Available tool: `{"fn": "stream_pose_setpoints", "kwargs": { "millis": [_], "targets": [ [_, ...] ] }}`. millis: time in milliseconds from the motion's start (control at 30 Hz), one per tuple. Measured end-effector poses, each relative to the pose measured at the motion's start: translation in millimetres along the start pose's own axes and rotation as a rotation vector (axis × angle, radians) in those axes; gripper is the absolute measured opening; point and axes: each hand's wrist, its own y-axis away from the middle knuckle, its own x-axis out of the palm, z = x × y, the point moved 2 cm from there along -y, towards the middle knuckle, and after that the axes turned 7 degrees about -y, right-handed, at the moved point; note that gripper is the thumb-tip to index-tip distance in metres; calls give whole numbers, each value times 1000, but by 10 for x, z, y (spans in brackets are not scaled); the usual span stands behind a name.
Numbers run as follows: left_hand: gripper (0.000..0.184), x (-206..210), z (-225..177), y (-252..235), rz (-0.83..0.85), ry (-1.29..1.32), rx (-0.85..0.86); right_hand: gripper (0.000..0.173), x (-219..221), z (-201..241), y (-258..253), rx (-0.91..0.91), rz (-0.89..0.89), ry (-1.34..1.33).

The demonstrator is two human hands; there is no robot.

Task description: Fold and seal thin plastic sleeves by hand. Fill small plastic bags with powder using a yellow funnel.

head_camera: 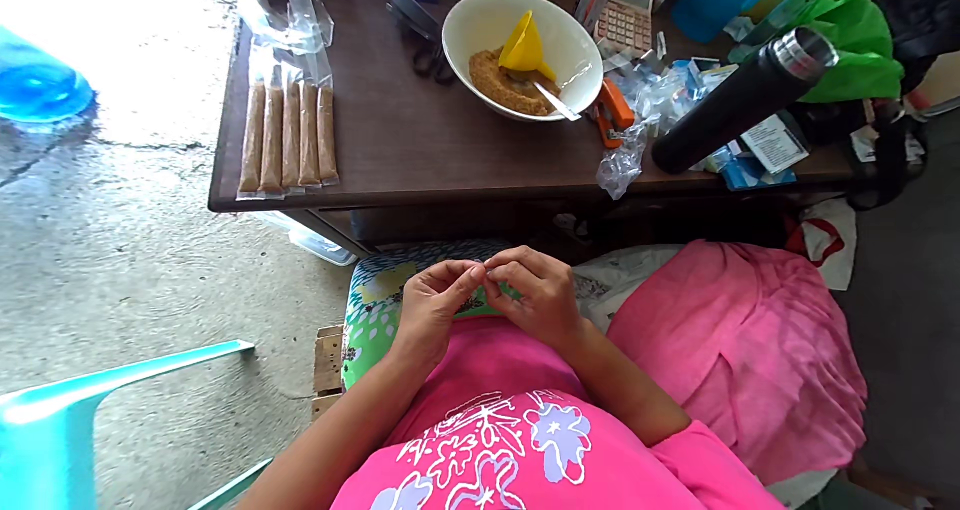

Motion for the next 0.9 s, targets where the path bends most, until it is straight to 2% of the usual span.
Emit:
{"fn": "stream_pose_setpoints", "kwargs": {
  "millis": [567, 667, 800, 900],
  "targets": [
    [17, -22, -14, -21, 7, 13, -4, 5, 16, -2, -27, 22, 16, -66],
    [16, -25, -23, -17, 17, 21, 15, 11, 2, -3, -24, 151, 30, -279],
    [18, -52, 5, -17, 93, 3, 93, 18, -24, -6, 8, 427, 36, -608],
    [18, -49, 19, -14, 116, -26, 148, 12, -26, 3, -20, 655, 30, -781]
  ]
}}
